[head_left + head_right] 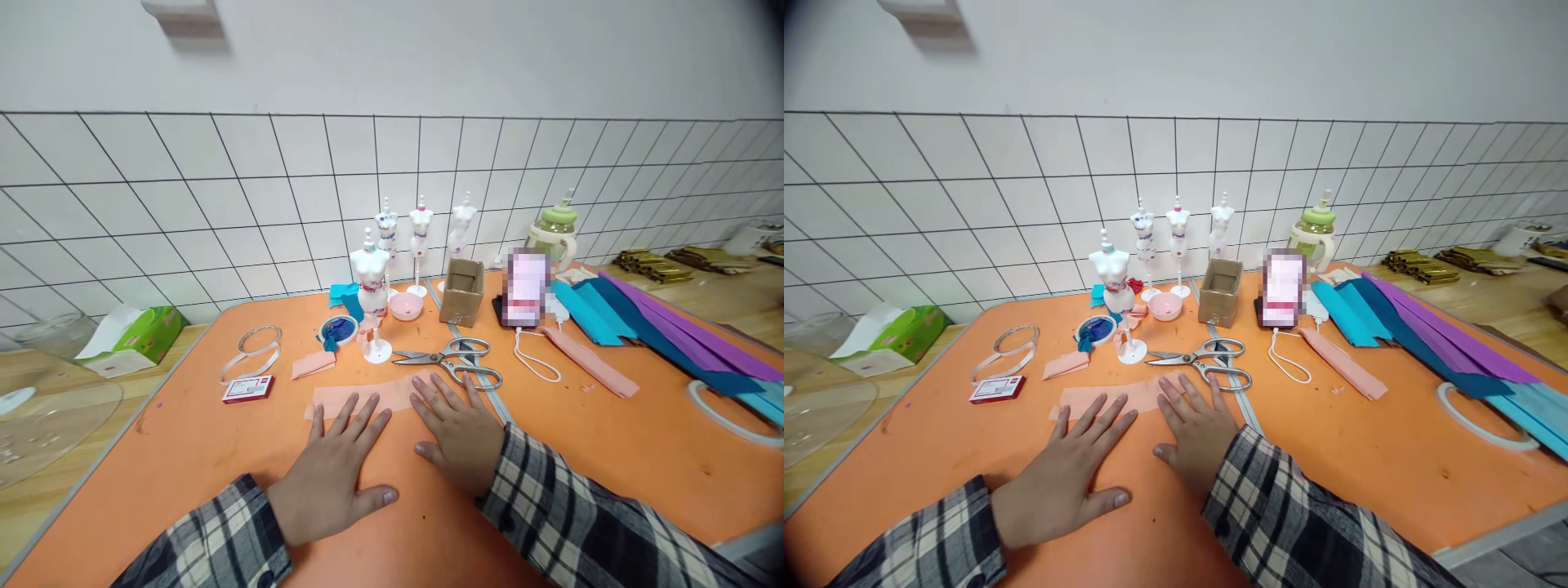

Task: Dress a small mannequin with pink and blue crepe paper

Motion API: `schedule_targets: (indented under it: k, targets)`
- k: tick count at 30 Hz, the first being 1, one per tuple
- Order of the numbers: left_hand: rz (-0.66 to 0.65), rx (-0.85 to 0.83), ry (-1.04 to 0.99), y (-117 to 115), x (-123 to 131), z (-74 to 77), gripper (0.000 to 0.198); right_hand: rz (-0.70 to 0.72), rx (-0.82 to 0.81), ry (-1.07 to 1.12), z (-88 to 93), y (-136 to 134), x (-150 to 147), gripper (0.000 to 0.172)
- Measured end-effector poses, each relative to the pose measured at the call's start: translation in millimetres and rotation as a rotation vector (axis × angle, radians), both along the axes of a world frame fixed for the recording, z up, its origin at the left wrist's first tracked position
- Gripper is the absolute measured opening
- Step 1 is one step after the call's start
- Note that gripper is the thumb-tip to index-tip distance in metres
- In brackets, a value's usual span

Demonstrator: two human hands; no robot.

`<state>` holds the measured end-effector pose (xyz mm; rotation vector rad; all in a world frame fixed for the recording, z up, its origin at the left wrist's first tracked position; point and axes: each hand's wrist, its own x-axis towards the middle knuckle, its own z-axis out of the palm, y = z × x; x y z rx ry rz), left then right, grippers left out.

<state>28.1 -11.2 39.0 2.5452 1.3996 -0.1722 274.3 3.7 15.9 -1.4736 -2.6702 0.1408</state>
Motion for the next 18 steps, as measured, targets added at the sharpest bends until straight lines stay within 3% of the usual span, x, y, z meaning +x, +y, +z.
schedule_targets:
  k: [9, 14, 16, 18]
  targets:
    - [0.005, 0.009, 0.013, 2.1, 0.3, -2.9, 0.091, -0.168, 0.034, -0.095, 24.0, 4.4, 6.4, 0.058]
    - [0.011, 0.049, 0.019, 2.6, -1.5, -6.4, 0.091, -0.310, 0.063, -0.034, 36.4, 10.5, 1.9, 0.064]
    - [-0.005, 0.069, 0.015, 2.8, -1.9, -7.6, 0.092, -0.218, 0.089, 0.046, 35.1, 12.6, -1.9, 0.066]
    - [-0.021, 0.085, 0.006, 3.0, -2.0, -8.1, 0.092, -0.016, 0.081, 0.105, 29.3, 13.9, -6.0, 0.068]
